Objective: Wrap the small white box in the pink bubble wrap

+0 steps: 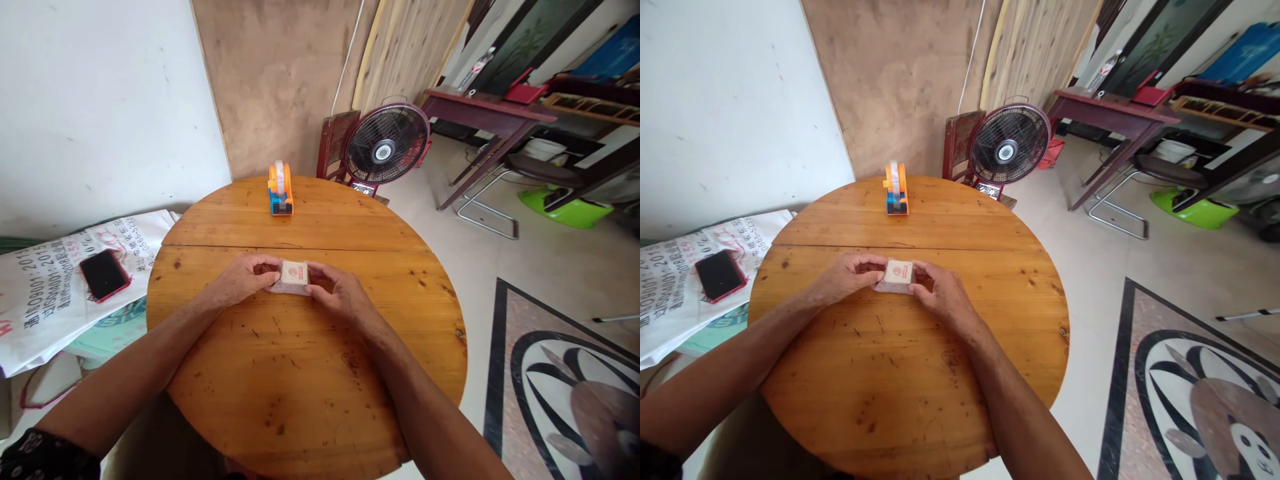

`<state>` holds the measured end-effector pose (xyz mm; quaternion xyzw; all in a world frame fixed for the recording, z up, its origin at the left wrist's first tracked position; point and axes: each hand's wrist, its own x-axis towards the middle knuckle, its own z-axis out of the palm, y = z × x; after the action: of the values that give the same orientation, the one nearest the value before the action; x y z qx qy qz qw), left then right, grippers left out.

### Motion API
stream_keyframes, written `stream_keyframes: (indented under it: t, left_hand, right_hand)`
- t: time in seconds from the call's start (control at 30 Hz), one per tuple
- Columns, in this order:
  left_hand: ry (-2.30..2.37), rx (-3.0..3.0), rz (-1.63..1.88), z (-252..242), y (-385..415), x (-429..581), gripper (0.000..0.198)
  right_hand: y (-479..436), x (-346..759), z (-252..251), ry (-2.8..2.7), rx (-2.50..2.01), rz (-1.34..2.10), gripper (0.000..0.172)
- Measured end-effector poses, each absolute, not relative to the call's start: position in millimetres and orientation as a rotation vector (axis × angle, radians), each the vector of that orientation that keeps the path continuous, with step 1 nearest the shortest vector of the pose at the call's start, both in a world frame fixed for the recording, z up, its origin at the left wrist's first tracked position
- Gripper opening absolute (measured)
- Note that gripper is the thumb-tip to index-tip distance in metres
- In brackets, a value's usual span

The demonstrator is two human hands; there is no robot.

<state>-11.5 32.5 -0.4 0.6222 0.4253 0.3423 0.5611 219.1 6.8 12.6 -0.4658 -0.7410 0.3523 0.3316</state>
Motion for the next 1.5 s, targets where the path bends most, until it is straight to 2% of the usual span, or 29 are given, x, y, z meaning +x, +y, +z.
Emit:
stream_keyframes:
  t: [0.23,0.37,0.53,0.8,0.97,1.03,1.23,1.3,1.5]
  left_hand:
    - [0.98,1.379,0.841,3,31,-14,0.037]
    - [1.062,1.227,0.843,4,32,-20,0.035]
    - [0.892,1.132,0.748,8,29,-18,0.032]
    - [0.912,1.179,0.733,9,28,-13,0.028]
    - [1.097,1.299,0.913,6,31,-18,0.021]
    - [1.121,1.393,0.95,6,31,-20,0.031]
    - [1.083,1.744,0.739,1,24,-15,0.086]
    - [1.089,1.836,0.742,0,22,-11,0.09]
    - [1.068,1.915,0.799,-5,23,-7,0.079]
  right_hand:
    - [5,225,16,-1.898,-1.232,1.047,0.049]
    - [1,231,29,-1.786,-1.292,1.146,0.04]
    - [-5,225,47,-1.889,-1.078,1.37,0.037]
    - [-6,222,44,-1.957,-1.119,1.273,0.037]
    - [-2,226,32,-1.827,-1.327,0.796,0.02]
    - [0,226,30,-1.841,-1.287,0.627,0.017]
    - [5,220,19,-2.003,-1.031,0.496,0.013]
    - [7,219,17,-2.046,-1.029,0.486,0.016]
    - [17,215,30,-2.27,-1.111,0.401,0.019]
